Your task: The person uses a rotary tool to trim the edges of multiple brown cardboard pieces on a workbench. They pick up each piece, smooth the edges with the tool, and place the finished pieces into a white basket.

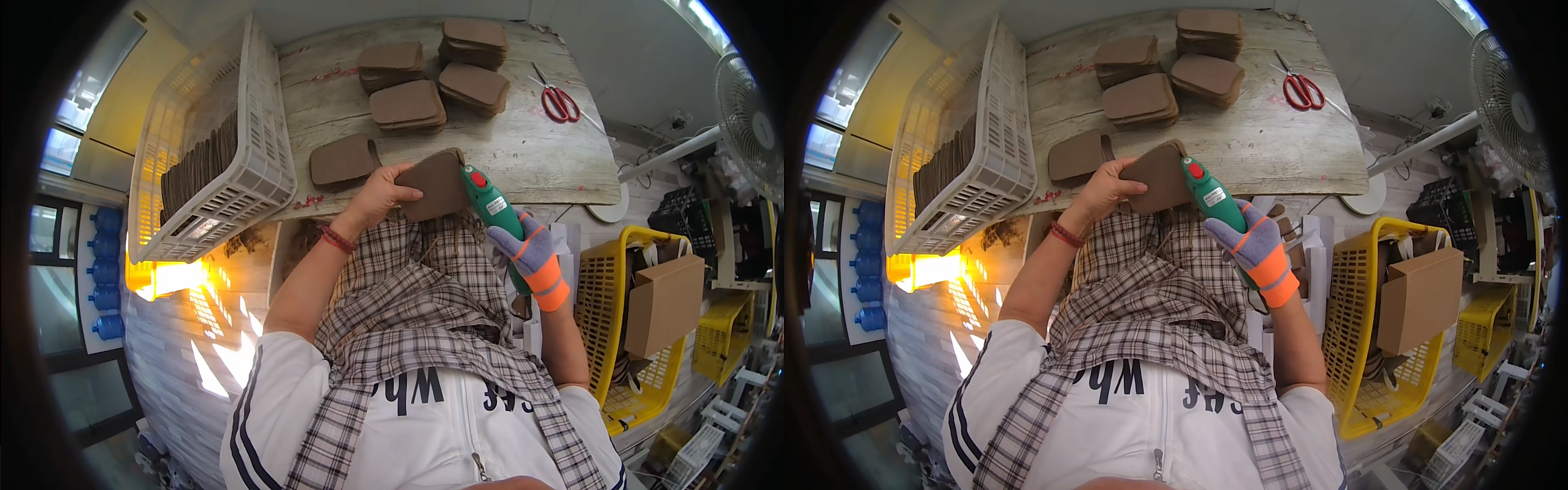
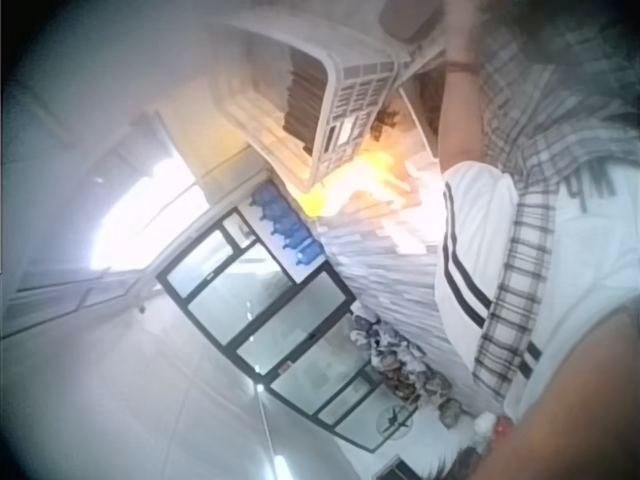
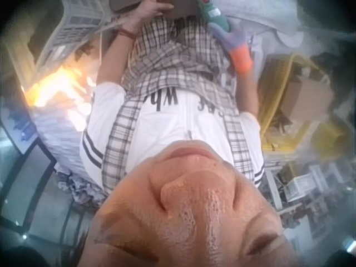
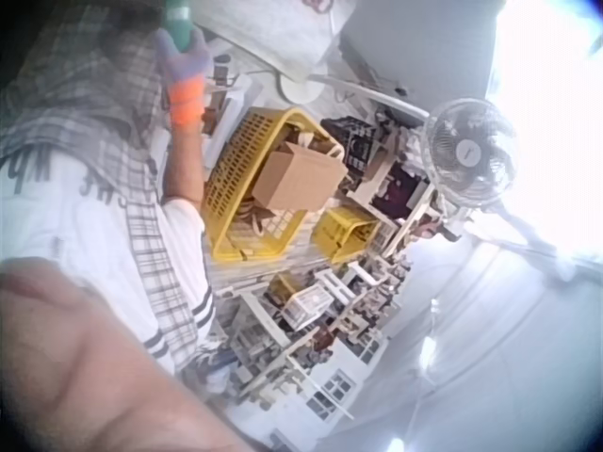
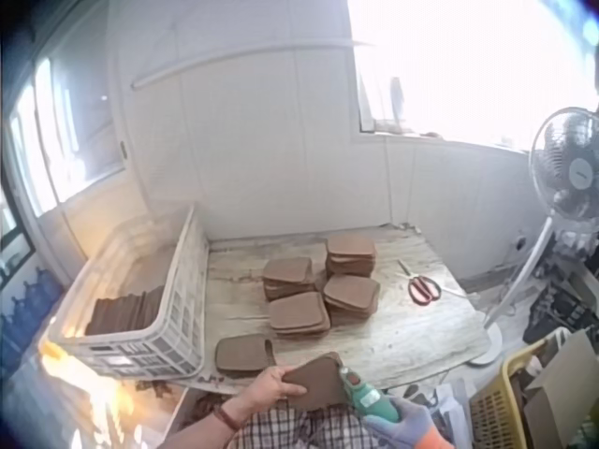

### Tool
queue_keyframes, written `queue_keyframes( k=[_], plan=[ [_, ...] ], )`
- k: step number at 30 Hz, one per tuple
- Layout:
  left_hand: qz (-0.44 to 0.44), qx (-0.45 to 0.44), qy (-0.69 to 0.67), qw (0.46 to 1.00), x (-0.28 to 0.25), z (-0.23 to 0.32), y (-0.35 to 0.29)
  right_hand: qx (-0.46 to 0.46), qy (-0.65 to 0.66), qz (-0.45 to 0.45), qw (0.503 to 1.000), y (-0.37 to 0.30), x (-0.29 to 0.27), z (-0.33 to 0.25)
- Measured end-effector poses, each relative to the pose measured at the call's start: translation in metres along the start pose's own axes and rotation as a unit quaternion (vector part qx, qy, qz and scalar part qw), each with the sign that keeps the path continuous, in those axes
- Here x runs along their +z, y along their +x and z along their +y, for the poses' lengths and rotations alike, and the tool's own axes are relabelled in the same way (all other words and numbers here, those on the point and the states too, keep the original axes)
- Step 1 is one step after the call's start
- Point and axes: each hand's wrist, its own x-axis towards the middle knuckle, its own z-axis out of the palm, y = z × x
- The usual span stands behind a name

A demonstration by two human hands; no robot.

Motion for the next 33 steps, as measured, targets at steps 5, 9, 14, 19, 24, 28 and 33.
queue_keyframes(
  k=[5, 9, 14, 19, 24, 28, 33],
  plan=[
    [0.019, 0.049, 0.139, 0.989, -0.001, 0.019, -0.008, 0.016, 0.026, -0.020, 0.999, -0.002, -0.001, -0.005],
    [0.025, 0.078, 0.226, 0.971, -0.013, 0.033, -0.010, 0.020, 0.023, -0.061, 0.998, -0.002, -0.008, -0.001],
    [0.071, 0.096, 0.164, 0.979, -0.026, 0.040, -0.013, 0.020, 0.009, -0.082, 0.996, -0.002, -0.011, 0.007],
    [0.066, 0.092, 0.075, 0.991, -0.027, 0.040, -0.013, 0.015, -0.004, -0.086, 0.996, -0.004, -0.007, 0.008],
    [0.043, 0.060, 0.090, 0.993, -0.023, 0.044, -0.015, 0.032, -0.012, -0.096, 0.995, -0.003, -0.005, 0.008],
    [0.017, 0.065, 0.112, 0.991, -0.022, 0.041, -0.013, 0.028, -0.030, -0.094, 0.995, -0.002, -0.004, 0.011],
    [-0.006, 0.027, 0.141, 0.990, -0.015, 0.038, -0.013, 0.025, -0.034, -0.100, 0.994, -0.003, 0.001, 0.006]
  ],
)
